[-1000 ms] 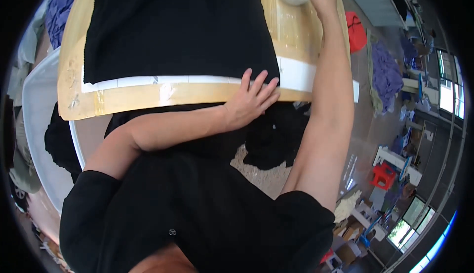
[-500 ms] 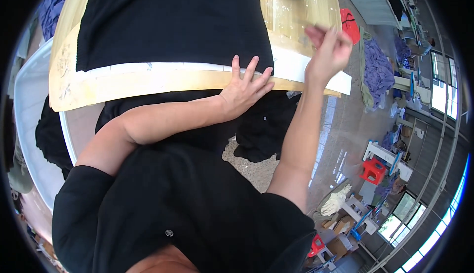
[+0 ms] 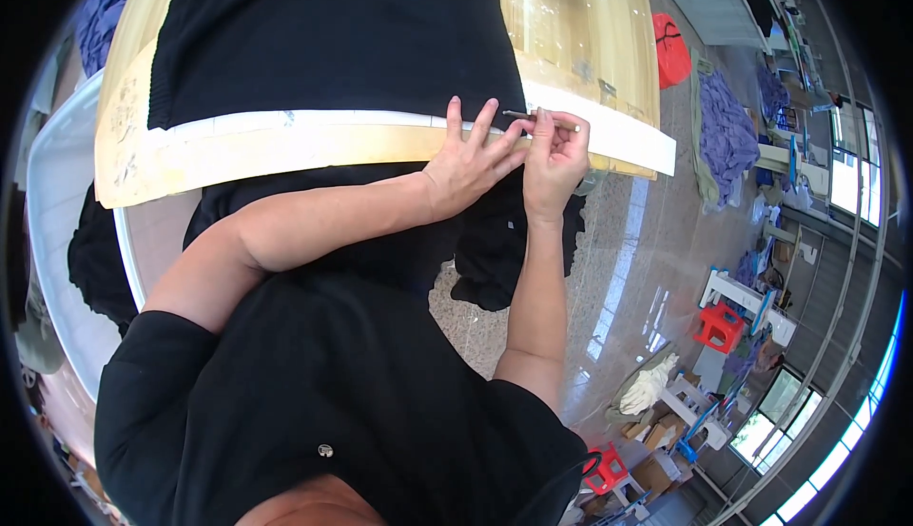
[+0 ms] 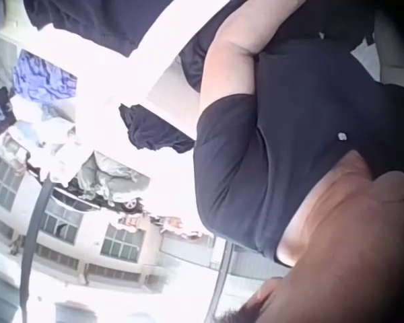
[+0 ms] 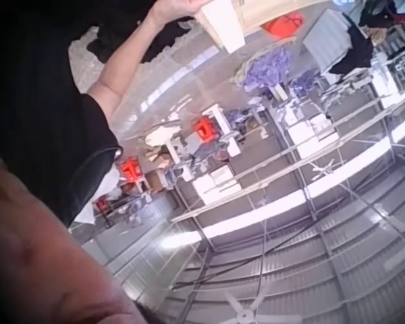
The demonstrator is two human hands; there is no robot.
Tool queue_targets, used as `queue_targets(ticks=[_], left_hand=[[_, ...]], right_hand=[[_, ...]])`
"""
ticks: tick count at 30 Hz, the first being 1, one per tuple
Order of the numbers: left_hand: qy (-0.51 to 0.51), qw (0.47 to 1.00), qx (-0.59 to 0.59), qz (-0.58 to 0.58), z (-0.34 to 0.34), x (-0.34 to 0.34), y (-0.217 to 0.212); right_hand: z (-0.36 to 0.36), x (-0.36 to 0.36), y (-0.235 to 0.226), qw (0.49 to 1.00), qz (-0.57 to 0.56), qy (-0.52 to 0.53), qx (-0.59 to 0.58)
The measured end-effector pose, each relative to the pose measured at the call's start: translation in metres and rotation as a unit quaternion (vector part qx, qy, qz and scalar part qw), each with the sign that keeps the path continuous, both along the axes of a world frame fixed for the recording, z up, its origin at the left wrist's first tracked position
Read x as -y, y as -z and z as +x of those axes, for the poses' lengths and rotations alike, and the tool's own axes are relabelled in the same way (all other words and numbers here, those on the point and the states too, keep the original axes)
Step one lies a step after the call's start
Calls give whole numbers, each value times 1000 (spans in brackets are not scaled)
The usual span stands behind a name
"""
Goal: Marking layout lines on black garments using a paper template and a white marking tool.
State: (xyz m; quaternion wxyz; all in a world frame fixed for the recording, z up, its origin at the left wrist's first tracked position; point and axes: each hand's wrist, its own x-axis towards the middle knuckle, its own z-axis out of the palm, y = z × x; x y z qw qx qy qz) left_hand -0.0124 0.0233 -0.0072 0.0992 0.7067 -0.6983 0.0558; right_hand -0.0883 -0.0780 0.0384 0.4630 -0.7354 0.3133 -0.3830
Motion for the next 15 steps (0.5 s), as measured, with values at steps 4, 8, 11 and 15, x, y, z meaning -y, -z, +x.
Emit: queue_targets(ticks=[4,8,11,15], left_hand=[[6,1000,10,-2,3,-3,-3],[8,1000,-7,14,4,-2,-5],[5,999,34,17,1,-2,-3],[0,999,52,8,1,0,-1]], right_hand=[[5,-4,-7,1000,-14,9,13],[27,-39,-28,998,27,-41,46],[44,-46,-11,995,25,-98,-1],[51,-47,-14,995,28,-98,-13]])
